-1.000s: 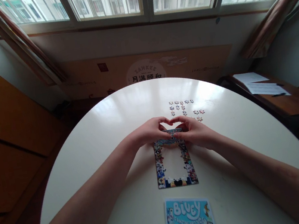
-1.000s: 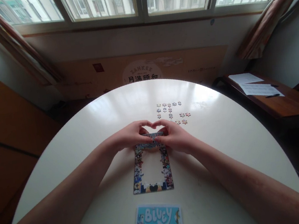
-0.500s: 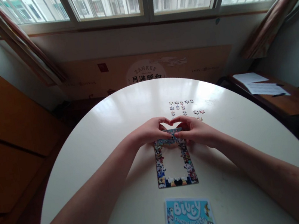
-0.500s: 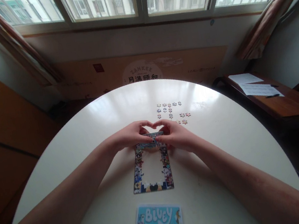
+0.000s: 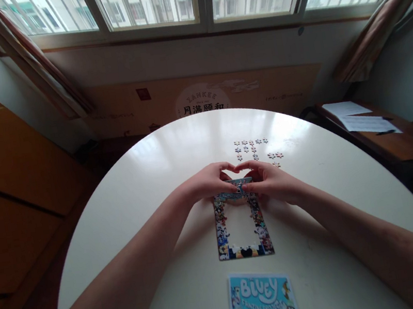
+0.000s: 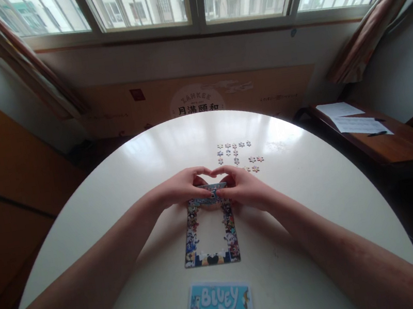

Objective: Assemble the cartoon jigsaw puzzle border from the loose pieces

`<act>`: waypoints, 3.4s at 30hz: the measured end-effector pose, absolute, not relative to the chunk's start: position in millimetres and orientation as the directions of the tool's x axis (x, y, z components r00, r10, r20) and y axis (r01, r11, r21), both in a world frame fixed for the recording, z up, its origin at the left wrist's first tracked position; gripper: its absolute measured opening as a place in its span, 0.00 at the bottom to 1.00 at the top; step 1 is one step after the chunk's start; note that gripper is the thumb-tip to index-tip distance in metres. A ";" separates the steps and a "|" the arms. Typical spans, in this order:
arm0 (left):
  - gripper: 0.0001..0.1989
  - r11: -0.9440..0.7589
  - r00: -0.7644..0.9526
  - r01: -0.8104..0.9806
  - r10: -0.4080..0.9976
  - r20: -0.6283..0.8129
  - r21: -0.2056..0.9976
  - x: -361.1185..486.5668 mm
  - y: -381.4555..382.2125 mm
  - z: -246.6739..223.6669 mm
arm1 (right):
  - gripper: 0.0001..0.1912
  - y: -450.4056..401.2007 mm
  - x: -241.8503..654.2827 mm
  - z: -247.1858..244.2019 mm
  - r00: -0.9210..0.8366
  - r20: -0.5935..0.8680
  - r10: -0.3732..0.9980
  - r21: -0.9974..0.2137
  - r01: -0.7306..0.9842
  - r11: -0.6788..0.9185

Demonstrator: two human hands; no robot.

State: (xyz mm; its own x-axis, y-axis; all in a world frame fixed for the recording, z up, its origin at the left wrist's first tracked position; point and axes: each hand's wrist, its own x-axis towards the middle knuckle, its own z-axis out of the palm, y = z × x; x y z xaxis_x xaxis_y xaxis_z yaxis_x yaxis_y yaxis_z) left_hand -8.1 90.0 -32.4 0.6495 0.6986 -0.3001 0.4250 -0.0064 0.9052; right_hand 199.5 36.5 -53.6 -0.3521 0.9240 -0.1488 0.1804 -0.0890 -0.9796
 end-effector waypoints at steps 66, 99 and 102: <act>0.10 -0.376 0.469 0.784 0.880 -0.074 0.493 13.0 55.7 -25.2 | 0.10 37.0 222.0 -43.9 -0.665 0.183 0.724 -0.431 0.608 0.667; 0.09 -0.356 0.531 0.705 0.839 -0.124 0.614 7.4 63.2 -28.4 | 0.07 39.7 219.6 -43.6 -0.618 0.151 0.772 -0.460 0.647 0.608; 0.09 -0.353 0.521 0.710 0.845 -0.118 0.609 7.2 62.3 -28.0 | 0.08 39.9 219.8 -44.0 -0.615 0.150 0.774 -0.464 0.648 0.605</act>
